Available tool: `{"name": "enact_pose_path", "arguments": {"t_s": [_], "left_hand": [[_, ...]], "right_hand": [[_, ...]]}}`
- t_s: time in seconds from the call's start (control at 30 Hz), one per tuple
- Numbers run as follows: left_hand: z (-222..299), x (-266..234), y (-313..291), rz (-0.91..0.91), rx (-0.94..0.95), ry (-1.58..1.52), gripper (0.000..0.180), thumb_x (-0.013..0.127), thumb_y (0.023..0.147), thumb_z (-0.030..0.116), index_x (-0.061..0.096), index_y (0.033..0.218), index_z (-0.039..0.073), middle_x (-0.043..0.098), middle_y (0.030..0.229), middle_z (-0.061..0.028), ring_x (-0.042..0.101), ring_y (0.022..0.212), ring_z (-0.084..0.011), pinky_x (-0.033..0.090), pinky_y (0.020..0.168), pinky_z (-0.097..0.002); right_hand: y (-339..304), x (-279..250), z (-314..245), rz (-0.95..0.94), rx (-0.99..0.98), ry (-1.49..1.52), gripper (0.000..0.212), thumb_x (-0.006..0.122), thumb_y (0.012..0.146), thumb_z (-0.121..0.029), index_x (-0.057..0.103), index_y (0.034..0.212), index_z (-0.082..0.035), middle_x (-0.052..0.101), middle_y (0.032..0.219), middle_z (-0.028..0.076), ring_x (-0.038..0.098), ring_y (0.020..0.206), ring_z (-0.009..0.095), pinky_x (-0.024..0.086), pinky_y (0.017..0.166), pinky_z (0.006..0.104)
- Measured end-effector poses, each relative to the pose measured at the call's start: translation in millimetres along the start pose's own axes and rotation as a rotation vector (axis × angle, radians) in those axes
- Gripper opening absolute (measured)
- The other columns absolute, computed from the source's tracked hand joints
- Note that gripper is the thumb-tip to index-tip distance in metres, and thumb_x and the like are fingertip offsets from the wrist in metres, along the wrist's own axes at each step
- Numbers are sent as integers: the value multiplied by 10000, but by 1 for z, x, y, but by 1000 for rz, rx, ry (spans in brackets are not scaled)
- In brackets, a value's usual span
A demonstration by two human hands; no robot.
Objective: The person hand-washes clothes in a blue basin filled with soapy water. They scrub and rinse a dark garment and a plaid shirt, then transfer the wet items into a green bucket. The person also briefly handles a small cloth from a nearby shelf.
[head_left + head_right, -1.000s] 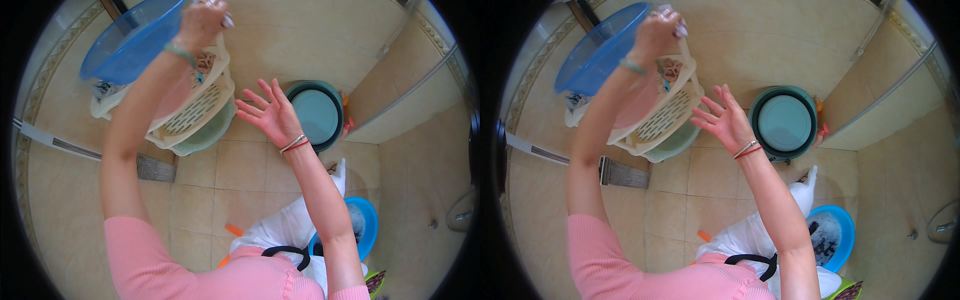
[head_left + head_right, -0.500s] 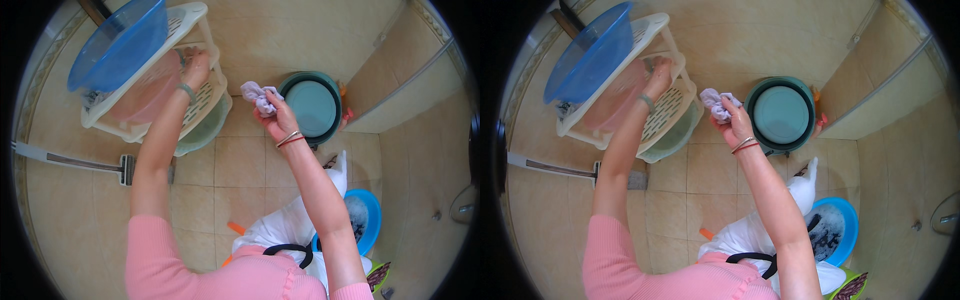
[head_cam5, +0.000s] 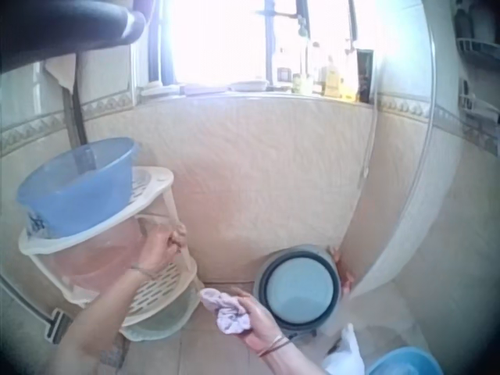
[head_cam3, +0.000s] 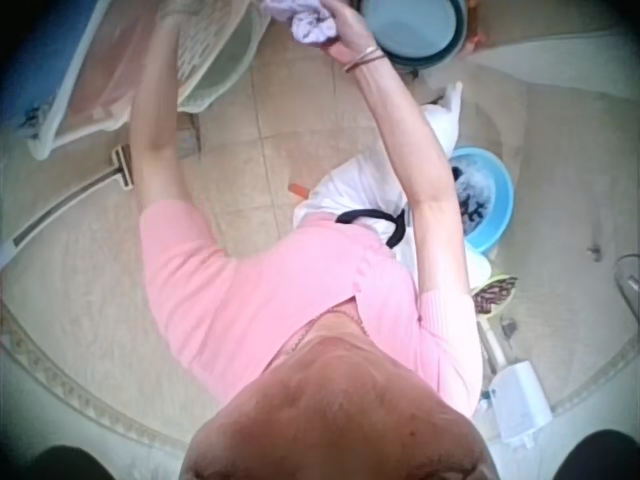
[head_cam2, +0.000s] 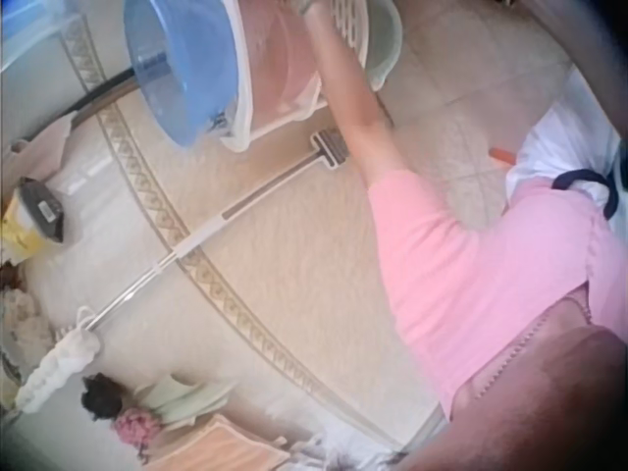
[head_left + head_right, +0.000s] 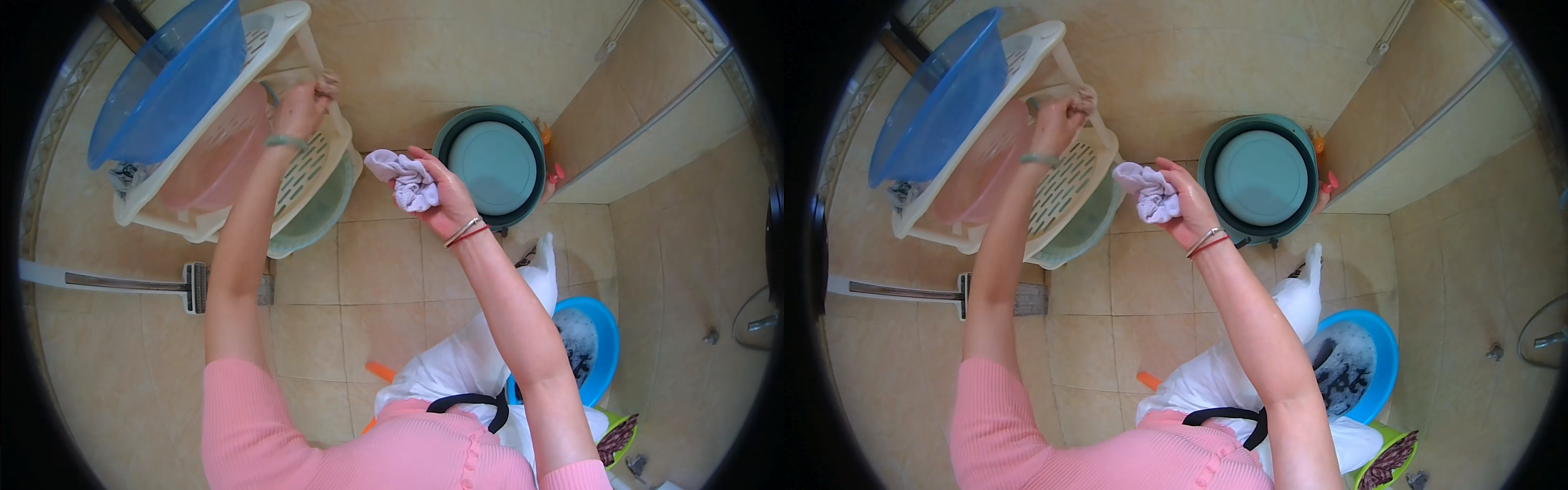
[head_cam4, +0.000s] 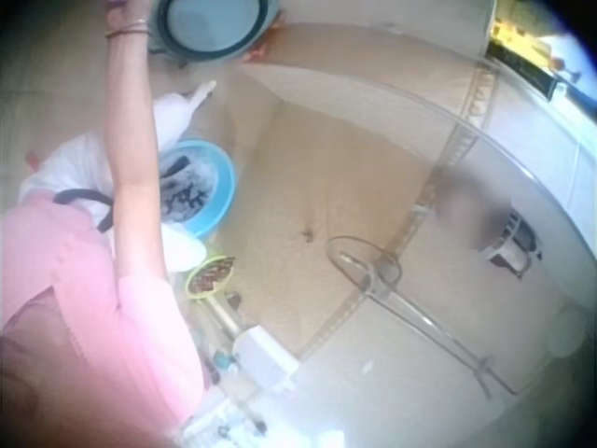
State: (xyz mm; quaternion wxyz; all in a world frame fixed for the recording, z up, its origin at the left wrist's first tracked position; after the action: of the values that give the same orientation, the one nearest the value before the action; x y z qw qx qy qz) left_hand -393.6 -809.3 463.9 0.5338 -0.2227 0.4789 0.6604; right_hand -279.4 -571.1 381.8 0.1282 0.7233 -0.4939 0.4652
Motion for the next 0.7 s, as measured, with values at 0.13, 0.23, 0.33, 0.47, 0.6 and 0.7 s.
{"name": "enact_pose_path", "arguments": {"t_s": [0.13,0.23,0.33,0.47,0.6,0.7], "left_hand": [[106,3,-69,-305,-82,-478,247,639,781,262,663,853,28,672,789,-132,622,718,-298,486,680,-359],[130,-18,-100,-160,-2,-138,251,660,775,252,641,815,5,652,726,-132,595,655,-303,472,634,-362],[138,-33,-123,-358,-41,-247,266,682,806,199,639,913,-41,631,784,-127,591,711,-143,474,651,-289],[129,-102,-146,34,-36,-371,244,688,812,242,669,877,7,680,767,-113,635,664,-227,498,640,-336],[48,-246,-180,617,-259,248,351,700,830,311,653,1047,41,678,969,-106,637,874,-208,481,766,-327],[1,-292,-197,948,-272,891,504,734,765,411,626,1090,40,667,1043,-120,628,955,-244,462,849,-366]], "right_hand": [[1,17,5,-79,17,46,314,536,946,-231,525,1224,-86,600,1128,84,608,1023,234,537,812,413],[-20,61,14,-202,102,82,300,553,944,-249,544,1205,-101,608,1142,59,612,1021,200,534,840,408],[-11,64,33,-210,59,7,255,573,932,-232,583,1138,-82,646,1068,59,635,943,186,544,812,370],[-13,64,37,-170,51,43,244,618,896,-169,578,1107,-53,655,995,81,654,869,193,574,697,354],[-33,104,50,-233,141,-6,272,632,889,-196,566,1113,-55,641,1011,90,656,843,202,580,666,355],[-39,111,61,-279,182,-12,250,634,884,-195,558,1066,-42,636,972,99,654,831,204,581,657,366]]}}
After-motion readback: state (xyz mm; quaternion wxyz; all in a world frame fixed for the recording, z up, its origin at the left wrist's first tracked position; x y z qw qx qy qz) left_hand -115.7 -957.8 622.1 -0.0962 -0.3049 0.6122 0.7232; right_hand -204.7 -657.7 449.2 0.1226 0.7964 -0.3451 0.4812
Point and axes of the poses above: each hand's wrist, its own y-axis towards the middle knuckle, its own x-axis out of the palm, z = x × y, the point moved 8 cm from there along y, towards the middle knuckle
